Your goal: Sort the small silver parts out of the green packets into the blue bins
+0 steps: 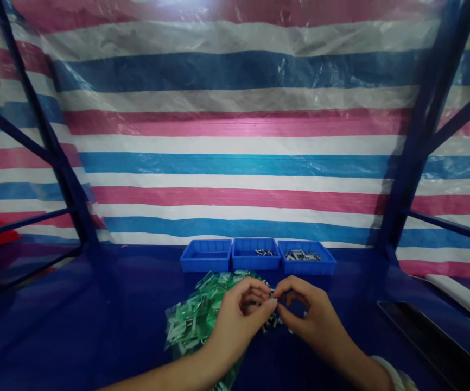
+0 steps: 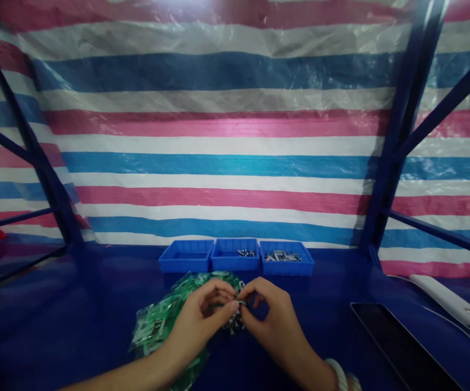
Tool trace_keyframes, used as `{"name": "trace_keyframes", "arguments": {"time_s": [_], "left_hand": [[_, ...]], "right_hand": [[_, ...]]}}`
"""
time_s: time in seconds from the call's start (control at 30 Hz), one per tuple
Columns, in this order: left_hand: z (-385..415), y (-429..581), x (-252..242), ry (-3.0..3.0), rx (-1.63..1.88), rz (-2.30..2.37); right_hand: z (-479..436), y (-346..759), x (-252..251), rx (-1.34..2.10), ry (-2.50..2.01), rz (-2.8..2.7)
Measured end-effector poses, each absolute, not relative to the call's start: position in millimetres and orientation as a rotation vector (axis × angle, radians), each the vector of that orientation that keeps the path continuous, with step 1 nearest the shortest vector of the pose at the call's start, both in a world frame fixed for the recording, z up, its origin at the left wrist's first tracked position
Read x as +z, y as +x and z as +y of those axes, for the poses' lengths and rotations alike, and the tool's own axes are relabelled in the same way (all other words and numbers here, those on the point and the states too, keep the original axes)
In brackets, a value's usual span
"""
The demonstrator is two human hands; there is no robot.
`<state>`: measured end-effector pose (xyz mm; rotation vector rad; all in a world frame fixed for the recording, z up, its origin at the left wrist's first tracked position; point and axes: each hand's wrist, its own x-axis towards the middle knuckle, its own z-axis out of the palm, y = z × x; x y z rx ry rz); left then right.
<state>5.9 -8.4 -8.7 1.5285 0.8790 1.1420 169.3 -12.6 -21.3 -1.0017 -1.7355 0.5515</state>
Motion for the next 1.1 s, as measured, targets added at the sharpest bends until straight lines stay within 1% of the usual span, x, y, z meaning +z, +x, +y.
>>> {"name": "trace_keyframes", "arguments": {"time_s": [0.13,0.23,0.3,0.4,0.5,0.7,0.97,1.1], "left_hand": [[16,12,2,1.772,1.186,0.916],[58,21,11,1.983,1.249,0.95],[88,29,14,2.037,1.221,0.962],[114,34,11,2.1,1.2,1.005],[107,27,4,2.153,1.217,1.033],[56,-2,-7,2.18,1.218,1.055],[38,-11,-11,2.065,1.227,0.98],[32,-8,-10,1.99,1.156,0.971]], "right_hand": [[-6,178,-19,0.355,-1.016,-1.726],[8,192,-17,0.29,-1.077,-1.602],[18,203,-18,0.264,-1.132,-1.557],[28,213,-21,0.257,-1.206,-1.672],[30,211,-28,0.295,-1.22,-1.855],[34,192,-47,0.288,-1.246,-2.106],[45,190,-56,0.323,-1.265,-2.052],[43,192,-51,0.386,-1.231,-1.978]]}}
